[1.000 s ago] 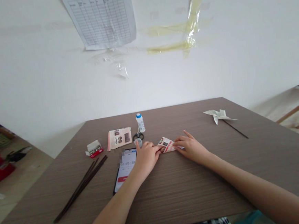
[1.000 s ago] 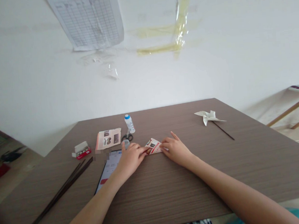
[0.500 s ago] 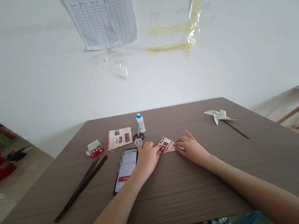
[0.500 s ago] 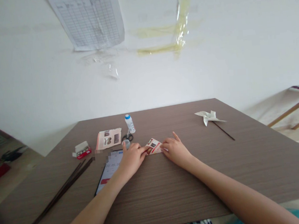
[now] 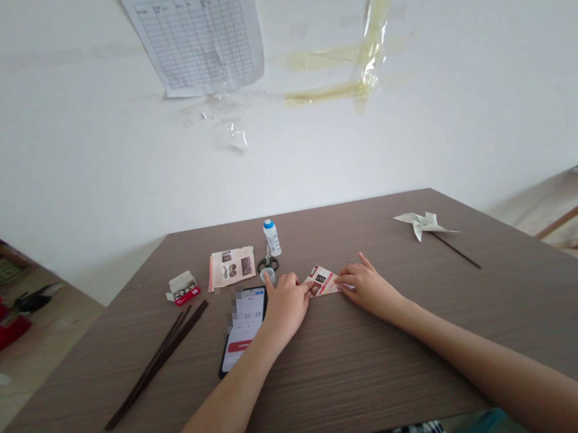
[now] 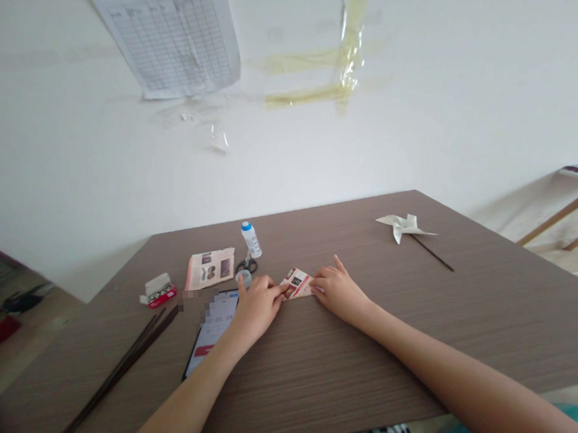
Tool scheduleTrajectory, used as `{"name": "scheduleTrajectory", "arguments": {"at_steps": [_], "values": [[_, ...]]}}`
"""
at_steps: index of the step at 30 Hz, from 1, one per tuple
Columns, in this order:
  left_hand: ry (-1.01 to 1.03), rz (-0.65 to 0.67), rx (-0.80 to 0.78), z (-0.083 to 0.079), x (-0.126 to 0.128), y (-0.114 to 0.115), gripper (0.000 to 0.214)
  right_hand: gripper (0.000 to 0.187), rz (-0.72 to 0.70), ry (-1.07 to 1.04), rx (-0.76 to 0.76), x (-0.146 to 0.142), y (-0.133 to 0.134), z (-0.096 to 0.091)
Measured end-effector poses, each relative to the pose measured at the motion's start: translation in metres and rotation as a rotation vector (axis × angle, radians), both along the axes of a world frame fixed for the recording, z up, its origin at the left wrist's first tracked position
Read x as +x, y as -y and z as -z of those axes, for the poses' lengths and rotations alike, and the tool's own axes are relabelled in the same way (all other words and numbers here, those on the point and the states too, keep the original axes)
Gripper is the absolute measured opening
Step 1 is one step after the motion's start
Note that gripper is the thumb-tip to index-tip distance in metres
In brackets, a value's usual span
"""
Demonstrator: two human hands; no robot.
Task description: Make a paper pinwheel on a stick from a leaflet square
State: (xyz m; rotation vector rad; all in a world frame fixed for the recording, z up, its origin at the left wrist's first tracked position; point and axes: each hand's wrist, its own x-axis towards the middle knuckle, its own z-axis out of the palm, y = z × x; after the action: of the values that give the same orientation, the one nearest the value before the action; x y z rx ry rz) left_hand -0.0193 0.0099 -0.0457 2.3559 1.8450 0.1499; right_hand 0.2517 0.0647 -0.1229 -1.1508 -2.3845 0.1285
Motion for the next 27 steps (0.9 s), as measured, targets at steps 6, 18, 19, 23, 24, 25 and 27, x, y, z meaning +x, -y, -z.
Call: {"name": "scheduleTrajectory", "arguments": {"at_steps": [6,18,19,23,24,25,27], "values": [[0.008,-0.004,-0.013,-0.0007,0.0009,-0.0005,0.044,0.03,0.002,0.035,-0.019,0.0004,0.0006,-0.001],[-0.009,0.0,-0.011,0.0011,-0.0013,-0.0021,0.046,0.03,0.001,0.025,0.013,-0.0001,-0.0005,0.0011],[-0.011,0.0,-0.013,0.0007,-0.0011,-0.0016,0.046,0.029,0.006,0.034,0.012,-0.0005,0.0005,0.0008],[0.013,0.005,0.008,-0.0002,0.0011,-0.0002,0.039,0.03,0.03,0.042,0.021,-0.0035,0.0054,-0.0026],[0.024,0.006,0.023,-0.0004,0.0021,-0.0001,0.037,0.031,0.033,0.041,0.02,-0.0045,0.0064,-0.0039],[0.032,0.008,0.035,-0.0007,0.0032,-0.0002,0.034,0.031,0.032,0.041,0.014,-0.0054,0.0071,-0.0052],[0.038,0.02,0.047,-0.0016,0.0053,-0.0008,0.029,0.03,0.031,0.045,-0.003,-0.007,0.0078,-0.0077]]}}
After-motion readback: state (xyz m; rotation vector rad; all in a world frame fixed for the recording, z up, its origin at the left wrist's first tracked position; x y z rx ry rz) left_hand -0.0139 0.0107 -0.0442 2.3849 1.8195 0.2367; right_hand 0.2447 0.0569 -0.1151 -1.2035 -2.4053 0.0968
